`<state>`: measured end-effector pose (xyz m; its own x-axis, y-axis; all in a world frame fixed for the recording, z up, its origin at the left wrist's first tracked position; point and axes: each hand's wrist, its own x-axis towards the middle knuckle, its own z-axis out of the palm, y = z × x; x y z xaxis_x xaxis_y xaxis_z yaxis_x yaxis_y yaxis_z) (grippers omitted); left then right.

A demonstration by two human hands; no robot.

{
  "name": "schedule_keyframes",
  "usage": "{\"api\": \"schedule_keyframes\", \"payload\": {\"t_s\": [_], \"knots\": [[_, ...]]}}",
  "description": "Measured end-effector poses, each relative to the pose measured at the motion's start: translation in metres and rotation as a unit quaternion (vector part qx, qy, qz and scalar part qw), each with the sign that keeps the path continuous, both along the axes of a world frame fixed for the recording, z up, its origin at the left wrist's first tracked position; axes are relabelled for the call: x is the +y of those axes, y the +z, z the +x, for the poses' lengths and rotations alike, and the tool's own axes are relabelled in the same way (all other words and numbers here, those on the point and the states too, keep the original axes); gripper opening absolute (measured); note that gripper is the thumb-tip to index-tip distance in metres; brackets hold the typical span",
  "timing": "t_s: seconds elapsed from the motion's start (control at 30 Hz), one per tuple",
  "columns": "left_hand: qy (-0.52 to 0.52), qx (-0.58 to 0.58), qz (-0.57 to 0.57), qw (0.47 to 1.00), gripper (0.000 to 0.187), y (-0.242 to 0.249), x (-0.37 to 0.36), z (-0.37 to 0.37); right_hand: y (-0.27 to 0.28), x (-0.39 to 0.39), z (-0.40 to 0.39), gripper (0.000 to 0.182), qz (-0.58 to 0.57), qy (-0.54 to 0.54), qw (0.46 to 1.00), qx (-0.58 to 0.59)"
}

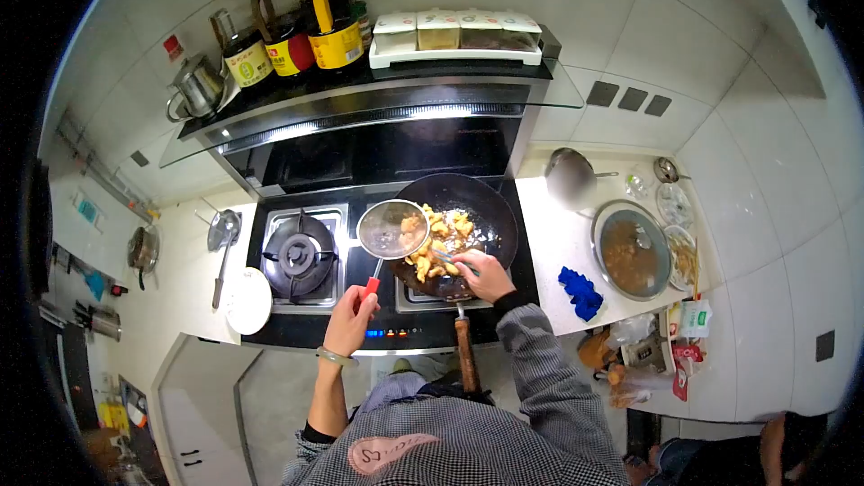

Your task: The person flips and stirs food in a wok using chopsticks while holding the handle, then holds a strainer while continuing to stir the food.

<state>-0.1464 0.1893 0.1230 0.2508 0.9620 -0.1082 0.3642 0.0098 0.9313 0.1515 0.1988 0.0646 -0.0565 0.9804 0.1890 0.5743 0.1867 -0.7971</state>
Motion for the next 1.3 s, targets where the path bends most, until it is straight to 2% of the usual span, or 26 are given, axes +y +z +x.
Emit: {"api": "schedule_keyframes", "payload": {"t_s": [0.03, 0.1, 0.2, 0.23, 0.3, 0.5, 0.57, 0.7, 0.9, 0.97, 1.03, 1.1, 1.13, 1.17, 1.23, 1.3], "knots": [[0.003, 0.0, -0.001, 1.0, 0.023, -0.001, 0.0, -0.001, 0.01, -0.007, 0.002, 0.016, -0.024, -0.007, 1.0, 0.019], [0.007, -0.01, -0.007, 1.0, 0.023, -0.004, 0.0, -0.002, 0.025, -0.019, -0.002, 0.017, 0.009, -0.03, 0.999, 0.033], [0.009, -0.022, -0.014, 1.0, 0.022, -0.002, 0.0, 0.002, 0.023, -0.028, -0.015, 0.018, -0.033, 0.05, 0.996, 0.062], [0.006, -0.022, -0.014, 1.0, 0.022, -0.001, 0.0, 0.003, 0.016, -0.028, -0.02, 0.018, 0.005, 0.058, 0.998, 0.012], [0.0, -0.019, -0.015, 1.0, 0.023, 0.001, 0.002, 0.004, -0.004, -0.022, -0.013, 0.016, 0.055, 0.01, 0.998, -0.025], [0.0, -0.025, -0.025, 0.999, 0.023, 0.002, 0.001, 0.003, 0.01, 0.005, 0.006, 0.014, 0.087, -0.094, 0.992, -0.02], [-0.001, -0.025, -0.027, 0.999, 0.023, 0.004, 0.0, 0.004, -0.005, 0.017, 0.008, 0.015, 0.108, -0.111, 0.988, -0.015], [-0.004, -0.016, -0.019, 1.0, 0.022, -0.001, 0.001, 0.001, -0.035, 0.019, 0.004, 0.017, 0.085, -0.062, 0.993, -0.047], [0.012, -0.02, -0.037, 0.999, 0.021, 0.005, -0.003, 0.0, 0.009, -0.013, 0.014, 0.015, 0.02, -0.032, 0.997, -0.06], [0.015, -0.016, -0.035, 0.999, 0.021, 0.002, -0.003, -0.002, 0.017, -0.023, 0.011, 0.014, -0.035, -0.122, 0.986, 0.109], [0.009, -0.018, -0.019, 1.0, 0.023, -0.002, -0.003, -0.001, 0.007, -0.025, 0.006, 0.014, -0.026, -0.12, 0.983, 0.135], [0.008, -0.019, -0.024, 1.0, 0.023, 0.002, -0.004, 0.002, -0.001, -0.027, -0.001, 0.016, -0.079, -0.085, 0.97, 0.213], [0.011, -0.02, -0.028, 0.999, 0.023, 0.005, -0.004, 0.004, -0.014, -0.025, 0.0, 0.017, -0.039, -0.083, 0.984, 0.154], [0.01, -0.021, -0.027, 0.999, 0.023, 0.002, -0.004, 0.003, -0.018, -0.025, 0.001, 0.017, -0.038, -0.083, 0.984, 0.153], [-0.001, -0.016, -0.013, 1.0, 0.023, -0.004, -0.003, -0.001, -0.02, -0.024, 0.002, 0.018, -0.03, -0.145, 0.969, 0.199], [0.003, -0.016, -0.016, 1.0, 0.022, -0.004, -0.005, -0.003, -0.017, -0.027, 0.004, 0.019, -0.042, -0.158, 0.96, 0.225]]}}
